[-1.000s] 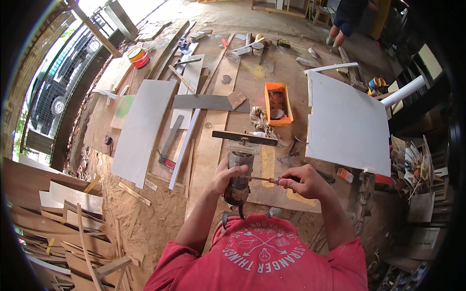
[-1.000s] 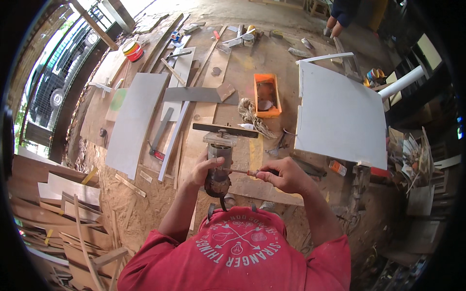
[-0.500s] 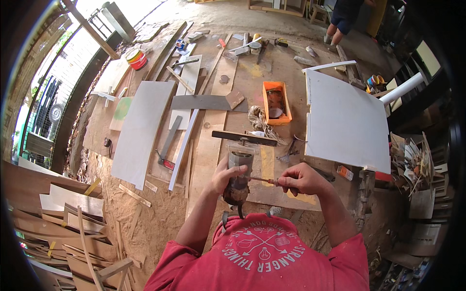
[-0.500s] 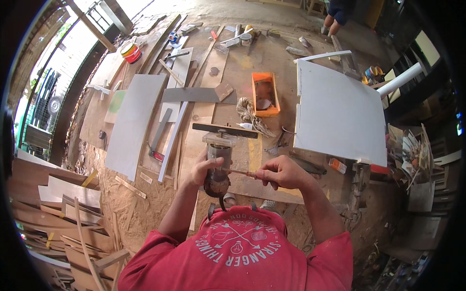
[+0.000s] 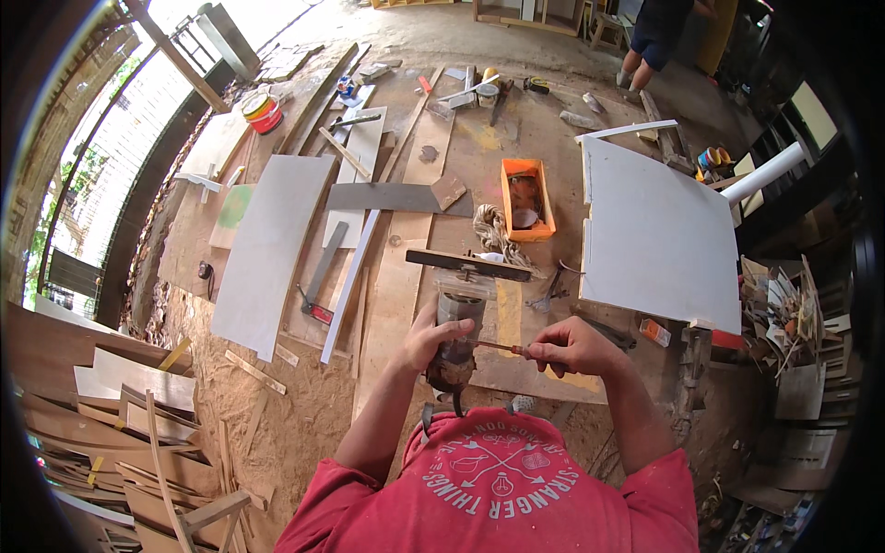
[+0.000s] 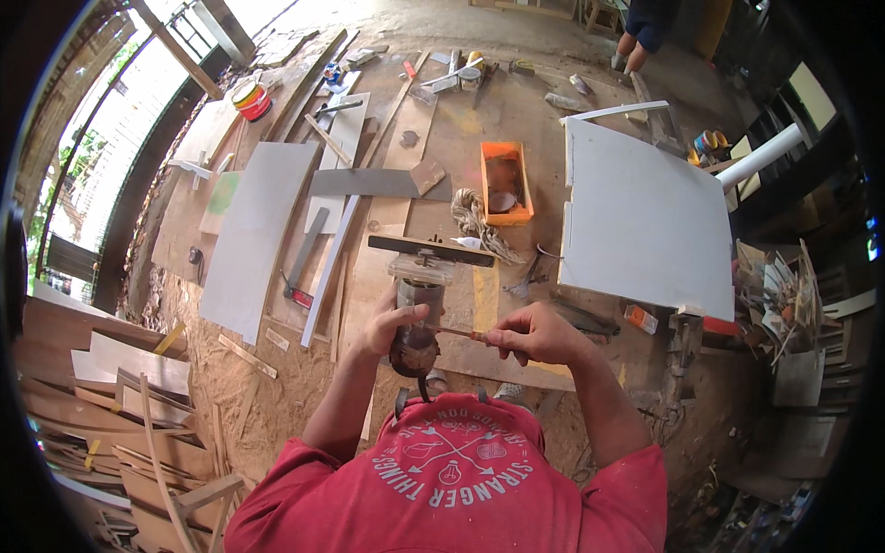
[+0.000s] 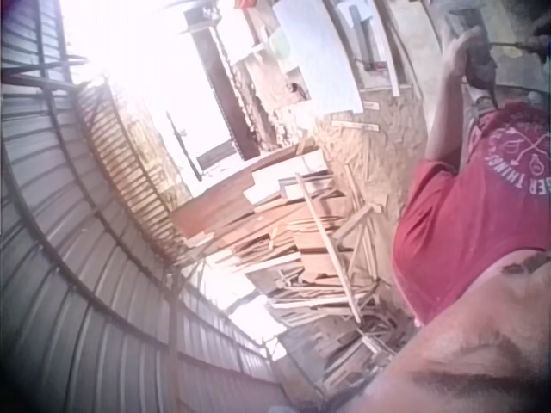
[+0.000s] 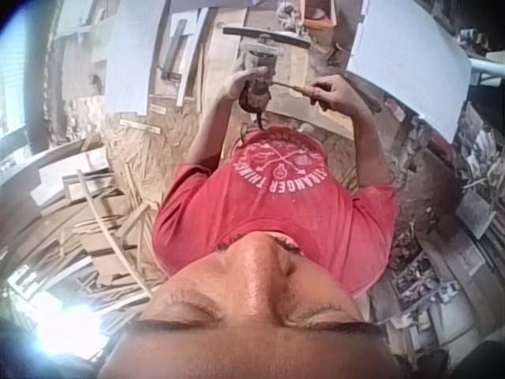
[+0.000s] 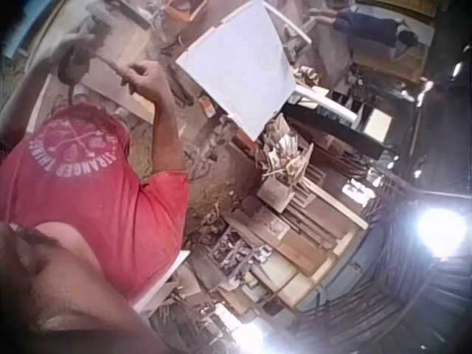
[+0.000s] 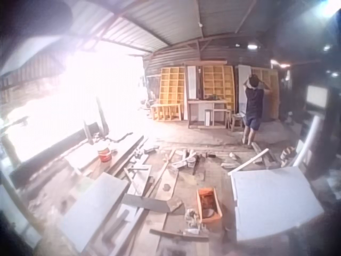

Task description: The person uses a handheld router to shape the edges of several long wooden planks. They guide the router along the length of each plank and then use a screwdriver to make a small adjustment to the tool.

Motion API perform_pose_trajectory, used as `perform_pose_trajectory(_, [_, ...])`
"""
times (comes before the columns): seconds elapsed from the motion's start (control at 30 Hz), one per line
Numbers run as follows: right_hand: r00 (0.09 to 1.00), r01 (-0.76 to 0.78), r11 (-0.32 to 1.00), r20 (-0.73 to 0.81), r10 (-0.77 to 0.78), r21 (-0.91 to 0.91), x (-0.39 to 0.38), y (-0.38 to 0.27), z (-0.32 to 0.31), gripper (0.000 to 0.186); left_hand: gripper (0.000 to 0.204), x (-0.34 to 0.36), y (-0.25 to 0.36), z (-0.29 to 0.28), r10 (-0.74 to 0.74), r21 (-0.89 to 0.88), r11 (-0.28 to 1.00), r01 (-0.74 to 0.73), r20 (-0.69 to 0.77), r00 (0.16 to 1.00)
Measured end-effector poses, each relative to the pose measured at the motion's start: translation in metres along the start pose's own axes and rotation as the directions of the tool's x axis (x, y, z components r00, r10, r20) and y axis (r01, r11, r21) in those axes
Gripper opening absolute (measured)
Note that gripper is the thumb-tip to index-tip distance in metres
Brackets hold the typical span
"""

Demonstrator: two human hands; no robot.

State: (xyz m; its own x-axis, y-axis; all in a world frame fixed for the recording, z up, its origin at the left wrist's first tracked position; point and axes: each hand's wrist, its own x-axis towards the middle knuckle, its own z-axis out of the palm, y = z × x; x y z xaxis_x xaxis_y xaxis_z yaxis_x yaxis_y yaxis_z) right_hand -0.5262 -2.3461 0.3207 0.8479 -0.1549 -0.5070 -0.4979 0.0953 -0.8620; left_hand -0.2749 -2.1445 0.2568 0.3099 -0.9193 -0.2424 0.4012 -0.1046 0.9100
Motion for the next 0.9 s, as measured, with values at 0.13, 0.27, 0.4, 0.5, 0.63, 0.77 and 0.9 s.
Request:
perform_pose_trajectory(0.13, [1.000, -0.002, 1.000, -0.003, 0.002, -0.007, 0.000, 0.005, 0.001, 0.035, 0.073, 0.002, -0.004, -0.002, 0.001, -0.006, 1.000, -0.001, 0.002, 1.000])
perform_pose_trajectory(0.27, [0.998, 0.066, 0.997, -0.019, -0.067, -0.041, 0.001, 0.013, -0.001, 0.035, 0.073, 0.005, -0.006, -0.001, -0.002, -0.005, 1.000, 0.002, 0.005, 1.000])
perform_pose_trajectory(0.4, [0.995, 0.088, 0.994, -0.049, -0.091, -0.061, -0.002, 0.016, 0.001, 0.034, 0.088, 0.004, -0.005, -0.003, -0.062, -0.021, 0.998, 0.062, 0.032, 0.998])
perform_pose_trajectory(0.5, [0.963, 0.195, 0.961, -0.146, -0.225, -0.195, -0.007, 0.022, 0.007, 0.032, 0.087, 0.006, -0.006, -0.002, -0.025, -0.016, 1.000, 0.025, 0.021, 0.999])
perform_pose_trajectory(0.63, [0.849, 0.326, 0.824, -0.239, -0.471, -0.464, -0.012, 0.016, 0.014, 0.034, 0.086, 0.006, -0.001, 0.004, -0.056, -0.023, 0.998, 0.056, 0.007, 0.998])
perform_pose_trajectory(0.77, [0.829, 0.308, 0.771, -0.241, -0.505, -0.558, -0.015, -0.003, 0.025, 0.033, 0.071, 0.002, 0.002, 0.007, -0.010, -0.046, 0.999, 0.010, -0.001, 1.000])
perform_pose_trajectory(0.9, [0.887, 0.239, 0.738, -0.168, -0.431, -0.630, -0.011, 0.008, 0.016, 0.030, 0.069, 0.005, 0.004, 0.011, -0.010, -0.040, 0.999, 0.011, 0.024, 1.000])
